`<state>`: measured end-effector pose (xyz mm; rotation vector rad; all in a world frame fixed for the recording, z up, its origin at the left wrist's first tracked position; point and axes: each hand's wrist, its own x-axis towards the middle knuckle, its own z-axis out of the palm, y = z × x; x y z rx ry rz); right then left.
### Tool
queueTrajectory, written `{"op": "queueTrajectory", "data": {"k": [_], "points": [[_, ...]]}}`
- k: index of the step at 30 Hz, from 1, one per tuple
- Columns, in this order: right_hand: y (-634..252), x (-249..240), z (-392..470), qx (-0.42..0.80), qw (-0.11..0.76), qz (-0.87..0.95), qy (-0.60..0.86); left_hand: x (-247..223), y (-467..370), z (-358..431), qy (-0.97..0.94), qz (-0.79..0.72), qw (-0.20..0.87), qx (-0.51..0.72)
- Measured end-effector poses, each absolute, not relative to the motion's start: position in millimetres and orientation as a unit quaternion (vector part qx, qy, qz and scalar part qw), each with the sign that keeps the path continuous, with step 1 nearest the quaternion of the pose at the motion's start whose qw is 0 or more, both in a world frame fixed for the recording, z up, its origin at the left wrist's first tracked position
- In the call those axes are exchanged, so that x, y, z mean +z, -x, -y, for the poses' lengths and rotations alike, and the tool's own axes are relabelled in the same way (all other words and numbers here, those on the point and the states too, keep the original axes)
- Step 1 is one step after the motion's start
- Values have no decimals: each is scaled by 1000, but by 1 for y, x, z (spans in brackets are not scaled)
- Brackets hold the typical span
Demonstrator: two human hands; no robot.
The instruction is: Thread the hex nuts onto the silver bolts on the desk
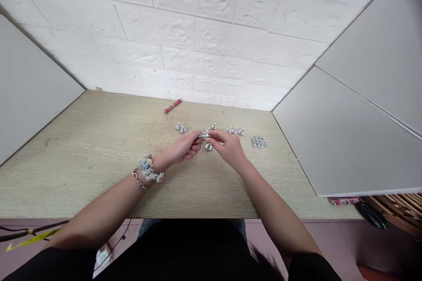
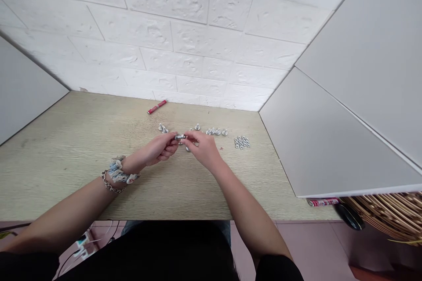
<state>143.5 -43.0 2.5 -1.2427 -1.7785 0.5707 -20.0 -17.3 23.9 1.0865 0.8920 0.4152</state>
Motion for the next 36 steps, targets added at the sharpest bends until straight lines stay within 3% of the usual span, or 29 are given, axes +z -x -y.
{"op": "queueTrajectory", "data": {"k": [5,11,17,21,32,36], "points": [[-145,5,47,140,377,748,529,23,20,17,-497,-408,743,186],[-143,9,52,171,435,730,499,22,18,17,-486,-416,741,206],[-145,10,48,117,398,785,460,22,19,17,-492,-408,739,215],[-148,9,48,103,354,771,520,23,19,18,-499,-402,739,208],[-145,9,50,88,361,795,480,22,18,18,-492,-409,737,218],[-147,5,49,64,339,770,536,23,18,19,-495,-407,731,232]]}}
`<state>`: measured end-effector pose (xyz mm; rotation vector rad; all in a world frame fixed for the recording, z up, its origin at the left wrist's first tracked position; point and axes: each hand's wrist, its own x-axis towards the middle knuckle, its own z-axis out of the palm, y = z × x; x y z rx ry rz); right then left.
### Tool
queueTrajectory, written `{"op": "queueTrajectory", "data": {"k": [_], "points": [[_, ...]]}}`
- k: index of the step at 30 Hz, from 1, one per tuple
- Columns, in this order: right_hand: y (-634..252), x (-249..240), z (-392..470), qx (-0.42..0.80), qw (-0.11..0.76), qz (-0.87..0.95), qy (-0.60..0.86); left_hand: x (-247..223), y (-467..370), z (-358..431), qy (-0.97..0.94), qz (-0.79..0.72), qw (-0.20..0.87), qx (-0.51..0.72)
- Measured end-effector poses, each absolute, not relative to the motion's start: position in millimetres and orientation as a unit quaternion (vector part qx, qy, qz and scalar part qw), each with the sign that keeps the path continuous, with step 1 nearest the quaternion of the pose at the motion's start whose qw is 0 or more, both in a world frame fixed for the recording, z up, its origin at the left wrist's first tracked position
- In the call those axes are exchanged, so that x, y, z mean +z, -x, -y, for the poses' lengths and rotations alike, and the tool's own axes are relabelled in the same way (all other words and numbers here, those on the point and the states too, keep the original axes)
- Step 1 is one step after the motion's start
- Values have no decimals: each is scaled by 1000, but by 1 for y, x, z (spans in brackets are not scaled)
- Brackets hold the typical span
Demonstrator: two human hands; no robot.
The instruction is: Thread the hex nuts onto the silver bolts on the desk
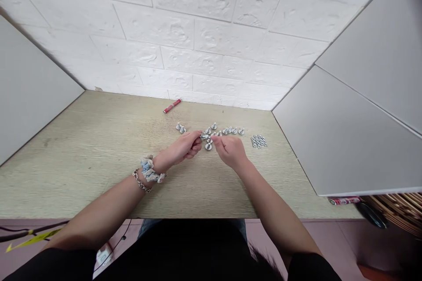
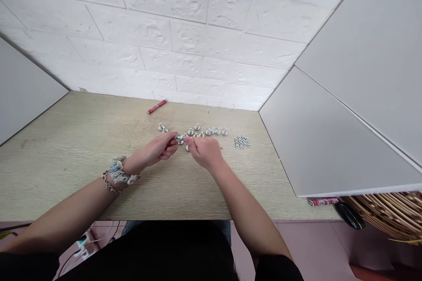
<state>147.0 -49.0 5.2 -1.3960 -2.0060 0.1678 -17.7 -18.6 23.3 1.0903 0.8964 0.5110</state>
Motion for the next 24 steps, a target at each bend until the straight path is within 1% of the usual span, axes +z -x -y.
{"op": "queueTrajectory", "data": {"k": [2,5,12,18,21,24], "points": [[-149,6,50,61,352,753,553,24,17,19,-492,-410,731,235],[-149,8,52,55,375,755,536,25,17,19,-491,-412,730,237],[-143,0,48,40,360,807,467,24,16,19,-498,-408,726,244],[-143,4,52,47,326,782,529,25,14,22,-506,-415,716,242],[-143,8,55,53,347,771,532,26,14,23,-504,-418,715,245],[-143,8,54,22,362,766,531,25,14,22,-499,-416,718,250]]}}
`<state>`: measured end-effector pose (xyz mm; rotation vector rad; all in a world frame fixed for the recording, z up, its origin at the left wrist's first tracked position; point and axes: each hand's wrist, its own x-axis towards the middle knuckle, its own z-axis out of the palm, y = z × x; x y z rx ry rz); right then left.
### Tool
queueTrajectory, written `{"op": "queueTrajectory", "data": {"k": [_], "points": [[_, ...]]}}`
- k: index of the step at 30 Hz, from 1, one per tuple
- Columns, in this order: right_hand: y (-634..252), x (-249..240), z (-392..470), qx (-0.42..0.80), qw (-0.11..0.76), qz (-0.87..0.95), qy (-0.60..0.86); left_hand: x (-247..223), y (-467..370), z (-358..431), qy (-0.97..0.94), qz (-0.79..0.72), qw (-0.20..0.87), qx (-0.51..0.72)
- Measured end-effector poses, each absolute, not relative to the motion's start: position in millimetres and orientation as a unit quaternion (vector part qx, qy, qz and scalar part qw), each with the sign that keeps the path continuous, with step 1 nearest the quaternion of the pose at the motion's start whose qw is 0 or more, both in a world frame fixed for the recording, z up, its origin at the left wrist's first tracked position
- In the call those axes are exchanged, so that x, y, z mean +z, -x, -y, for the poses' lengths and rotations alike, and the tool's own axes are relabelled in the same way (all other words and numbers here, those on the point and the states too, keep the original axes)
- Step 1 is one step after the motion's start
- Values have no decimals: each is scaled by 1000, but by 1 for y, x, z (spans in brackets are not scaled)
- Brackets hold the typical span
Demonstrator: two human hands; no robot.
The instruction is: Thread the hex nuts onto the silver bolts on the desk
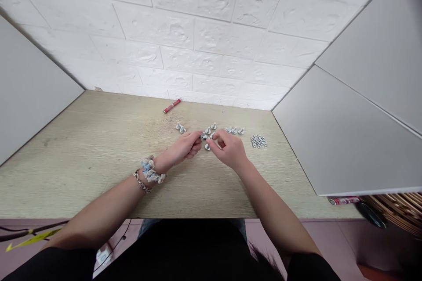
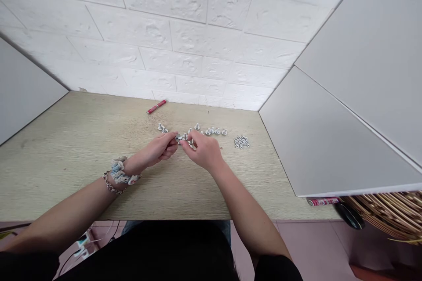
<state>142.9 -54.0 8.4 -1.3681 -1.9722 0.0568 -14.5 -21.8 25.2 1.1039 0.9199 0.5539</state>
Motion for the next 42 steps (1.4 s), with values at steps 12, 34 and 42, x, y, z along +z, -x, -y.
{"op": "queueTrajectory", "data": {"k": [12,34,42], "points": [[-147,13,54,99,300,760,568,25,14,21,-493,-423,719,248],[-143,9,51,93,246,777,572,25,13,22,-514,-431,701,243],[-142,11,54,74,280,782,553,23,13,21,-510,-426,705,249]]}}
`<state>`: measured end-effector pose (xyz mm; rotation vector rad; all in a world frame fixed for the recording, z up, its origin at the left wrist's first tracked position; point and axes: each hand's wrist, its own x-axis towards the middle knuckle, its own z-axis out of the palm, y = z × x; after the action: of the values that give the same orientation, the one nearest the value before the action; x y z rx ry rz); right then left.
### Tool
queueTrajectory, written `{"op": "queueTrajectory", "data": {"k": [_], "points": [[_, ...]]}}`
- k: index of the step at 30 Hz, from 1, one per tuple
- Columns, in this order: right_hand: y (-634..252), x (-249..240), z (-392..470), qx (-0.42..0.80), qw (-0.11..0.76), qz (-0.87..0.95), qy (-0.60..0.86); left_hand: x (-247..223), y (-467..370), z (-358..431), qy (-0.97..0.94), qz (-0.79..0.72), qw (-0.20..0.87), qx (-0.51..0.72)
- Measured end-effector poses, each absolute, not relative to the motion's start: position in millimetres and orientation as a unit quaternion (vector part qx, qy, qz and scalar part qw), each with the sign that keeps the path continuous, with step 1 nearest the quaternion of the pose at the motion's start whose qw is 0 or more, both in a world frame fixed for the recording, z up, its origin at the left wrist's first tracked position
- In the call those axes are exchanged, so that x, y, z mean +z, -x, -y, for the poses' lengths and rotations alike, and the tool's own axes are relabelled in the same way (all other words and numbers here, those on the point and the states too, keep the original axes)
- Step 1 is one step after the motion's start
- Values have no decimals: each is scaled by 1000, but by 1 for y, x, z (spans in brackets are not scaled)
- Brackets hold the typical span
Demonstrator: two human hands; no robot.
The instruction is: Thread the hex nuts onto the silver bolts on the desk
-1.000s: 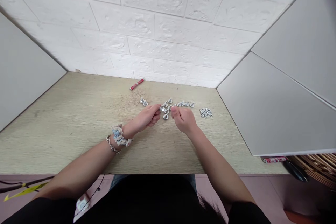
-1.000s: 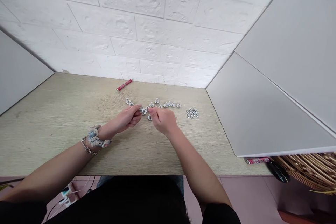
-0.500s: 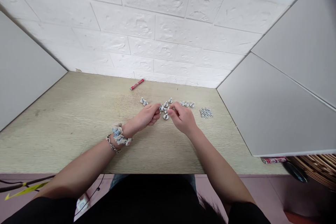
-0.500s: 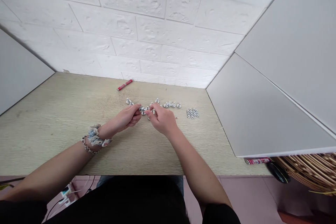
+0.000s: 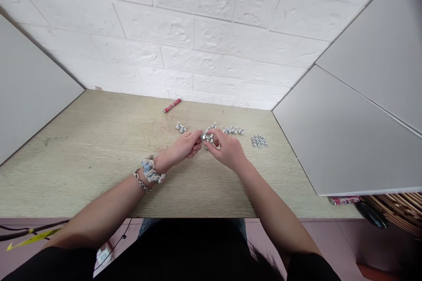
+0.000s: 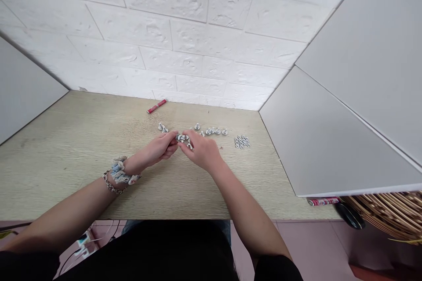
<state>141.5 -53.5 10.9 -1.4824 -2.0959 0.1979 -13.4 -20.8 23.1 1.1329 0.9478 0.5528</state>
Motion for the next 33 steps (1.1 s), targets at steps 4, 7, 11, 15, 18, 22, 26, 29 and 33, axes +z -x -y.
{"op": "queueTrajectory", "data": {"k": [4,7,11,15,18,22,26,29,33], "points": [[-141,9,52,74,251,783,564,25,13,22,-516,-428,699,247],[-144,11,52,110,240,764,589,26,13,23,-517,-435,695,246],[-144,14,53,110,271,764,575,24,13,22,-517,-433,696,246],[-140,12,53,78,257,783,561,25,12,23,-522,-432,694,245],[-141,10,52,85,218,779,582,27,12,24,-524,-436,691,242],[-143,12,52,111,237,764,590,26,12,23,-525,-435,691,240],[-141,12,54,87,269,780,559,22,13,21,-535,-426,687,245],[-140,11,54,56,251,789,558,21,13,21,-547,-423,681,241],[-142,12,53,69,237,773,585,21,13,22,-548,-428,678,238]]}}
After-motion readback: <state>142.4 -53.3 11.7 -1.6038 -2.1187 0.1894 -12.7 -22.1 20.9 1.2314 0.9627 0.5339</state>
